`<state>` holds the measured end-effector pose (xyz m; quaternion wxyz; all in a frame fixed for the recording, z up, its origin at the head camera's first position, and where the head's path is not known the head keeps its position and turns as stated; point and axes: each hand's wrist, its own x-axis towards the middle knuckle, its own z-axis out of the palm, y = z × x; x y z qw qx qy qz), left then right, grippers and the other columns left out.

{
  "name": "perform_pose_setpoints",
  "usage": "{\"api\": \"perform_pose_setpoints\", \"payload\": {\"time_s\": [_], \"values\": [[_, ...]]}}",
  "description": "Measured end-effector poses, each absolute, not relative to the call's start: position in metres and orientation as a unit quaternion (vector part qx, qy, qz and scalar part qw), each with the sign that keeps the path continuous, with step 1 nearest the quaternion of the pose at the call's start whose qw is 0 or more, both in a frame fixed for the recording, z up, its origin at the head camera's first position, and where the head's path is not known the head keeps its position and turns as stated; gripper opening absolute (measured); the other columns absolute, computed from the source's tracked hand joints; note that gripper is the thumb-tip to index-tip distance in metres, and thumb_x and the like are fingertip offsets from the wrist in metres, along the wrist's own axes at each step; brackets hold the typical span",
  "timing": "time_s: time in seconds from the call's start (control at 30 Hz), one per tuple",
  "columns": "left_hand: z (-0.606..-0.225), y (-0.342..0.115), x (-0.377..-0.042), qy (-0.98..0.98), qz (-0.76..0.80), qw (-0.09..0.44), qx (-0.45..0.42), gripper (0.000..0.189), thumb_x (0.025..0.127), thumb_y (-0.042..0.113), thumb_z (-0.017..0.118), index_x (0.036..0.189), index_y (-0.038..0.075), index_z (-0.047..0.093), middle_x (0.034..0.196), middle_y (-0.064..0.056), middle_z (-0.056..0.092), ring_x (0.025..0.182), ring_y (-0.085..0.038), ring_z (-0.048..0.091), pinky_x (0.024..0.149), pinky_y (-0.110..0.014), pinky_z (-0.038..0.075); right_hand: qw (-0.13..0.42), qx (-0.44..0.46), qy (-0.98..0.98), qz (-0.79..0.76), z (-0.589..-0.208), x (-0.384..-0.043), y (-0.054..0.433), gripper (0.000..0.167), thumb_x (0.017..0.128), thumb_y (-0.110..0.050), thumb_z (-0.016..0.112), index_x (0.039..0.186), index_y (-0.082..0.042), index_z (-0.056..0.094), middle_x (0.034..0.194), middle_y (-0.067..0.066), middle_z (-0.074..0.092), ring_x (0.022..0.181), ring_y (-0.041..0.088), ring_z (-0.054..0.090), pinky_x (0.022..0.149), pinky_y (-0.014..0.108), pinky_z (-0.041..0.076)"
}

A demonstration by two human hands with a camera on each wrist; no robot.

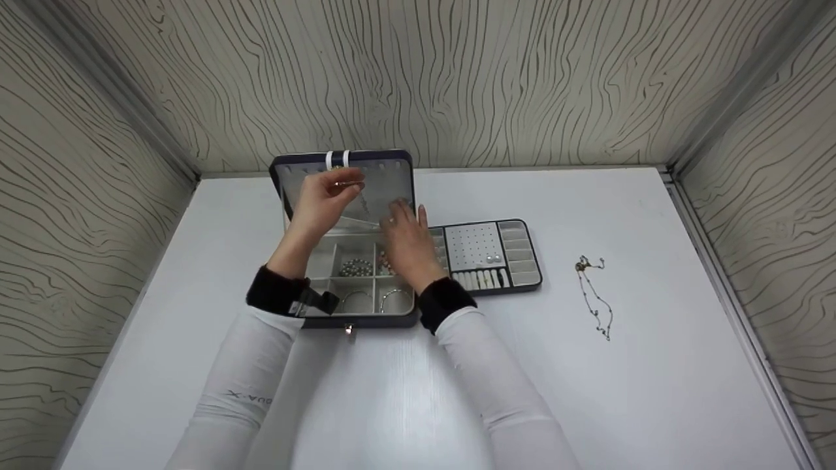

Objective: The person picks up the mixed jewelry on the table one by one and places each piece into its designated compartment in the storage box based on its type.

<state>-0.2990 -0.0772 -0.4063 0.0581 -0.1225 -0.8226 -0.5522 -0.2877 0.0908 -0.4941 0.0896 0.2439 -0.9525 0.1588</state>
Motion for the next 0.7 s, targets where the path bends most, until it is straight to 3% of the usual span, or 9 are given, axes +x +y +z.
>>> {"api": "perform_pose_setpoints", "payload": {"time_s": [0.5, 0.7], "values": [[-0.419, -0.067, -0.302, -0.859, -0.503, 0.049, -0.087, 0.051, 0.094, -0.002, 0.050, 0.145, 0.007, 0.047, 0.142, -0.011, 0.053, 0.125, -0.020, 0.054, 0.098, -0.024, 0.045, 0.094, 0.244, -0.951, 0.168, -0.497, -0.289, 0.090, 0.031, 0.096, 0.000, 0.054, 0.127, 0.000, 0.060, 0.148, 0.021, 0.040, 0.140, 0.036, 0.031, 0.111, 0.057, 0.027], [-0.422, -0.064, -0.307, -0.877, -0.459, 0.066, -0.122, 0.058, 0.089, -0.008, 0.052, 0.146, 0.003, 0.044, 0.146, -0.014, 0.047, 0.128, -0.023, 0.051, 0.101, -0.026, 0.043, 0.092, 0.238, -0.953, 0.164, -0.498, -0.290, 0.090, 0.032, 0.094, 0.002, 0.054, 0.125, 0.000, 0.060, 0.147, 0.021, 0.041, 0.140, 0.036, 0.032, 0.110, 0.058, 0.027]]}}
